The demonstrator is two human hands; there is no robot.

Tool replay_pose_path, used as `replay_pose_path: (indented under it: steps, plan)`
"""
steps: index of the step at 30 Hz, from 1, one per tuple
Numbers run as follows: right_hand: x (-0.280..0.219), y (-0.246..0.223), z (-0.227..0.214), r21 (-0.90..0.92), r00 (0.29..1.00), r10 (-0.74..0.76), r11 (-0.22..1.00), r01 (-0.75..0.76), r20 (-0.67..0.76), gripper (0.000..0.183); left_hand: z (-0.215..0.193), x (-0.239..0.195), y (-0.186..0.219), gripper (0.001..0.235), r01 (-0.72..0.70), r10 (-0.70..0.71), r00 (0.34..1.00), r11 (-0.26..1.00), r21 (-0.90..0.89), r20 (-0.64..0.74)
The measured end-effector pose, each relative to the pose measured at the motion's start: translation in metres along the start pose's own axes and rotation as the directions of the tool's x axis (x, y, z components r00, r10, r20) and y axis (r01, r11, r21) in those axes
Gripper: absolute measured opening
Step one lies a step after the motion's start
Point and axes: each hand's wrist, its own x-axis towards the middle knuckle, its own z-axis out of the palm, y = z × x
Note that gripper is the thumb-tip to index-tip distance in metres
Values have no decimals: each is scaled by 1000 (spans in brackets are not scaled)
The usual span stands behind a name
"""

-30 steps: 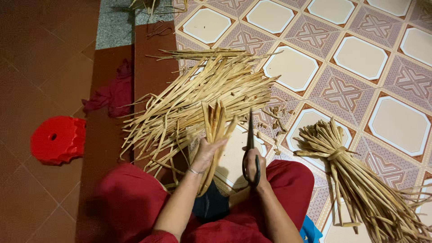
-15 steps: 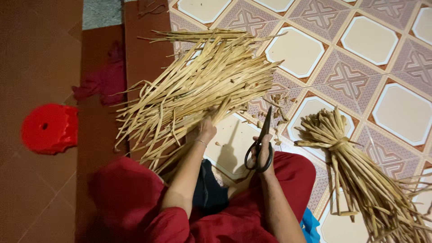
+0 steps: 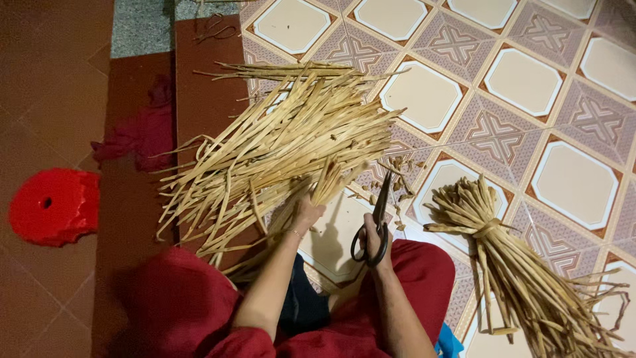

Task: The person sits on a tiled floor and uses shears to cut a bundle of dried sticks into shorter pieces. The cut pieces are placed into a growing pile beside the uncut bundle.

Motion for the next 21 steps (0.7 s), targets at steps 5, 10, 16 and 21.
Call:
replay_pose_path:
  steps: [5,10,16,21]
  plan:
    - [13,-23,4,236,974,-224,945,225,-34,46,-33,-69,31,43,48,48,951,953,-298,306]
    - [9,-41,-12,274,935,-351,896,350,-46,33,-48,-118,35,36,-174,249,902,957,-231,353]
    - [2,-33,-18,286,956,-290,921,266,45,22,-33,-124,35,32,-224,277,920,952,-210,276]
    - [-10,-30,-6,321,929,-364,890,324,72,26,-14,-129,42,38,-320,365,926,897,-305,100]
